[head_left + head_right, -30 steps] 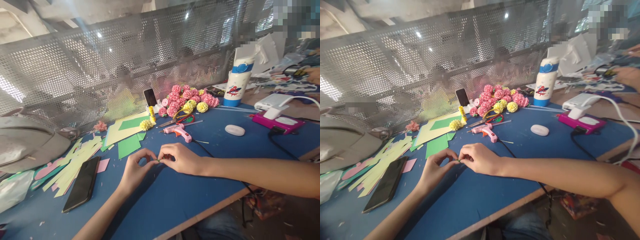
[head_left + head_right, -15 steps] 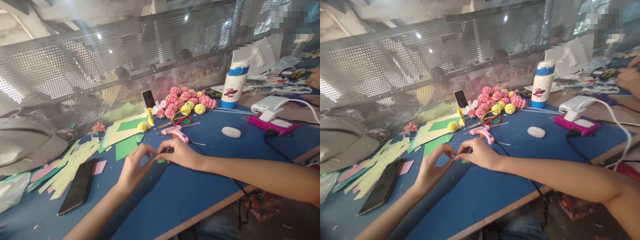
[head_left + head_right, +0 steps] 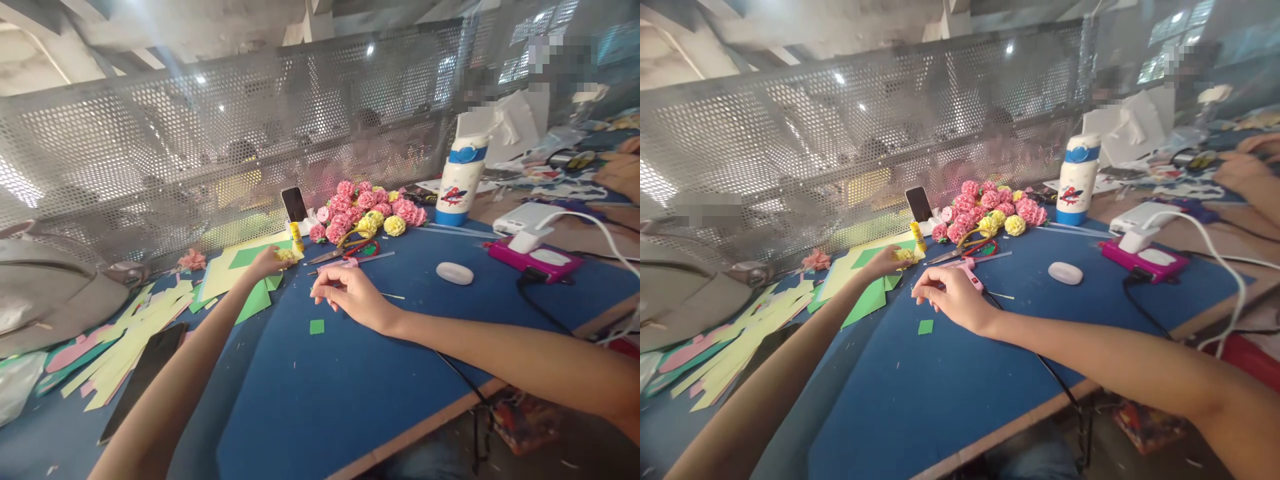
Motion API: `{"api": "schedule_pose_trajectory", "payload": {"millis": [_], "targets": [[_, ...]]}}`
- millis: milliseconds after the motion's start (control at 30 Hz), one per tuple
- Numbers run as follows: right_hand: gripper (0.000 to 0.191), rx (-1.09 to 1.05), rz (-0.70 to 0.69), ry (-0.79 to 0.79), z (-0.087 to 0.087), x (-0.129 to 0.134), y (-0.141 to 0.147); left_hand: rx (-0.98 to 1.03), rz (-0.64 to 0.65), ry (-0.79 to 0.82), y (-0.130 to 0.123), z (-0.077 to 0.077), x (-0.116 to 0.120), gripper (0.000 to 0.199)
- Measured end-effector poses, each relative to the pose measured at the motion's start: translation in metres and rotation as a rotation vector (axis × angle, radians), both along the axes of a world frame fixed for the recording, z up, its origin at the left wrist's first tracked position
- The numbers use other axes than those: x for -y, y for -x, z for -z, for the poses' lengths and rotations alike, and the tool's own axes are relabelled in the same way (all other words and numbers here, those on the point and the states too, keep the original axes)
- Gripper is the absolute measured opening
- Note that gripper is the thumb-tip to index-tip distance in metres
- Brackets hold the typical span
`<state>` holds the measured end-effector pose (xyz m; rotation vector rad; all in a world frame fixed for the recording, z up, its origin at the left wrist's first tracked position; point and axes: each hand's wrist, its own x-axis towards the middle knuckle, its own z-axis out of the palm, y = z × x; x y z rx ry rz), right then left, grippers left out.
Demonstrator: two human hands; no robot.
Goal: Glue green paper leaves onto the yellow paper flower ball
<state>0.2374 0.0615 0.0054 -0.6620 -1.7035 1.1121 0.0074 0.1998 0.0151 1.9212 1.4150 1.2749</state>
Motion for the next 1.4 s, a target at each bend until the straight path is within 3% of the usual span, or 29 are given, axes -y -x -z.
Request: {"api": "schedule_pose_trajectory", "payload": {"millis": [100, 200, 400, 533, 667, 833, 1000, 1400], "targets": [[0.031, -0.016, 0.006, -0.012, -0.001, -0.001, -0.001, -0.077, 0.017, 0.075, 0.003, 0.004, -0.001, 0.036], [0.03, -0.041, 0.01, -0.029, -0.001, -0.003, -0.002, -0.111, 0.048, 0.072, 0.013, 0.003, 0.015, 0.034], [0.026, -0.09, 0.035, -0.084, -0.005, -0.006, -0.003, 0.026, 0.209, -0.082, 0.016, 0.008, 0.088, 0.053], [0.021, -0.099, 0.035, -0.111, -0.008, -0.004, -0.001, 0.127, 0.245, -0.13, 0.007, 0.013, 0.139, 0.05], [0.015, -0.056, -0.001, -0.14, -0.012, 0.002, 0.001, 0.219, 0.258, -0.12, -0.004, 0.018, 0.17, 0.044], [0.007, 0.005, -0.043, -0.278, -0.025, 0.012, 0.006, 0.354, 0.306, -0.027, -0.018, 0.023, 0.186, 0.043], [0.005, 0.059, -0.025, -0.201, -0.039, 0.018, 0.01, 0.506, 0.353, 0.132, -0.031, 0.022, 0.195, 0.048], [0.004, 0.169, 0.022, -0.211, -0.035, 0.012, 0.007, 0.532, 0.295, 0.28, -0.041, 0.021, 0.207, 0.052]]}}
